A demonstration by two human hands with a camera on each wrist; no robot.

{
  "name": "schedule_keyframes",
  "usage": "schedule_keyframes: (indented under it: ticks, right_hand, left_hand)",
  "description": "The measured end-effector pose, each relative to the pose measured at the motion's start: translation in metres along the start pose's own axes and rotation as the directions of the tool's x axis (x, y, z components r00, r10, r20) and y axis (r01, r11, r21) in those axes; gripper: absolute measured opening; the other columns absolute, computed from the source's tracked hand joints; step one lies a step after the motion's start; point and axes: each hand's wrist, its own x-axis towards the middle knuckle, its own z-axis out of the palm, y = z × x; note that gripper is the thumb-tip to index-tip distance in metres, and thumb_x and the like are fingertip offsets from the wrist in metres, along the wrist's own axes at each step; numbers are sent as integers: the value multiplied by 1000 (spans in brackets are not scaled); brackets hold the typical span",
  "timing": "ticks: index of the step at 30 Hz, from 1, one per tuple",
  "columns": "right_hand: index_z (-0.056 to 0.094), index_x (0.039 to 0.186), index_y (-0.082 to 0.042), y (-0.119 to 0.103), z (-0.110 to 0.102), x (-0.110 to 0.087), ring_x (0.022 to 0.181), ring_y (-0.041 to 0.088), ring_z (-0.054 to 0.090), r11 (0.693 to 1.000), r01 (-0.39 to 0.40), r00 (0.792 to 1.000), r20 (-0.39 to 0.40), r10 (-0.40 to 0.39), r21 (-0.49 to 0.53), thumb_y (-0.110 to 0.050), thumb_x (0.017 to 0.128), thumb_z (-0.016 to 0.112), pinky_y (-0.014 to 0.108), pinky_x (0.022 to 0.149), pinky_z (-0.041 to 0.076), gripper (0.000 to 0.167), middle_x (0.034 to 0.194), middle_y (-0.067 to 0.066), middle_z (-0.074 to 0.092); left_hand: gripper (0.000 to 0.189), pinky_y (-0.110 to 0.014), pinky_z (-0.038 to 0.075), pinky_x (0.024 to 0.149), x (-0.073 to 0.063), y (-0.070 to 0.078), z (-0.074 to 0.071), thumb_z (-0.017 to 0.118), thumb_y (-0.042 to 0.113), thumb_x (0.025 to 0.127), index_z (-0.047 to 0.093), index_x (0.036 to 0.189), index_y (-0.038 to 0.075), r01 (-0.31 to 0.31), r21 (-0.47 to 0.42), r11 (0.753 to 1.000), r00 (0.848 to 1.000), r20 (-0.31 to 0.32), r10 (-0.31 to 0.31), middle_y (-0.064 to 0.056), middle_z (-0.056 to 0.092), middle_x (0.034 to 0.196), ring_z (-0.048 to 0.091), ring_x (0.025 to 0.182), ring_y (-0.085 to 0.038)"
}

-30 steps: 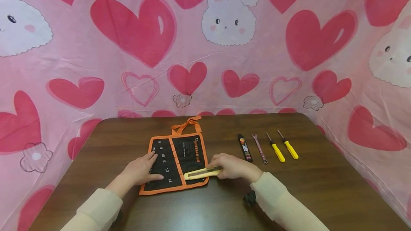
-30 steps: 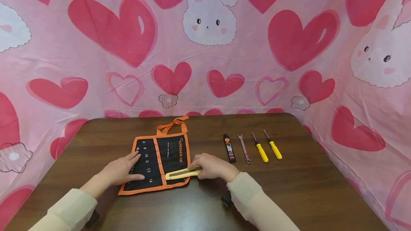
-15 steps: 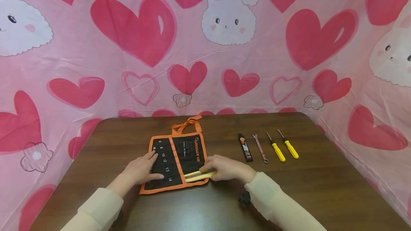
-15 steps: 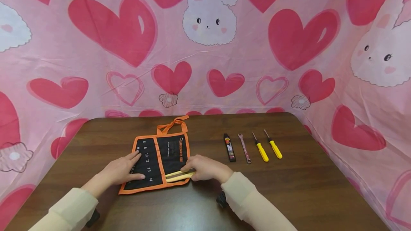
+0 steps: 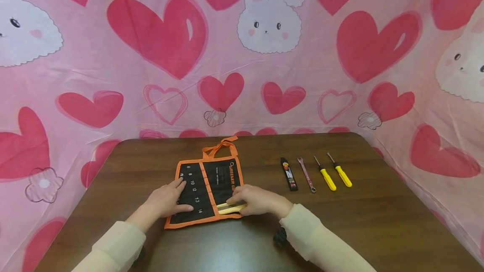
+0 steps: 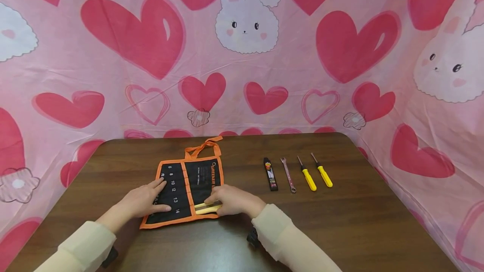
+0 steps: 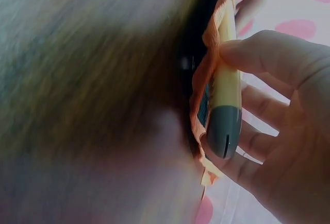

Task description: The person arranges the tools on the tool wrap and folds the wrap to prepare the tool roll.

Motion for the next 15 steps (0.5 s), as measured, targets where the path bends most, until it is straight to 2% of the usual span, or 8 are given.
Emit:
schedule_keyframes:
  ticks: [4,8,15]
  right_hand:
    - [65,117,-13,-4,3,4,91,7,51,1000,8,1000,2,-8,-2,-5,77,70,19,75,44,41,101,-7,58]
    - [65,118,-14,-5,7,9,81,4,48,1000,8,1000,-3,-8,-5,-6,78,71,16,70,42,41,97,-8,57]
    - [65,118,-14,-9,11,14,81,5,48,999,14,1000,-4,-14,-32,-8,77,72,15,68,41,42,98,-8,58]
  left_hand:
    - [95,-57,38,91,1,0,1,66,63,69,45,131,-5,3,2,1000,1000,2,-3,-27,40,134,44,116,-45]
    - [96,-57,38,91,2,1,0,66,63,68,46,131,-6,1,2,1000,1000,-3,-1,-27,41,134,44,115,-45]
    - [96,-57,39,90,2,1,1,66,64,68,46,130,-6,4,6,1000,1000,-15,-3,-27,41,133,45,114,-45]
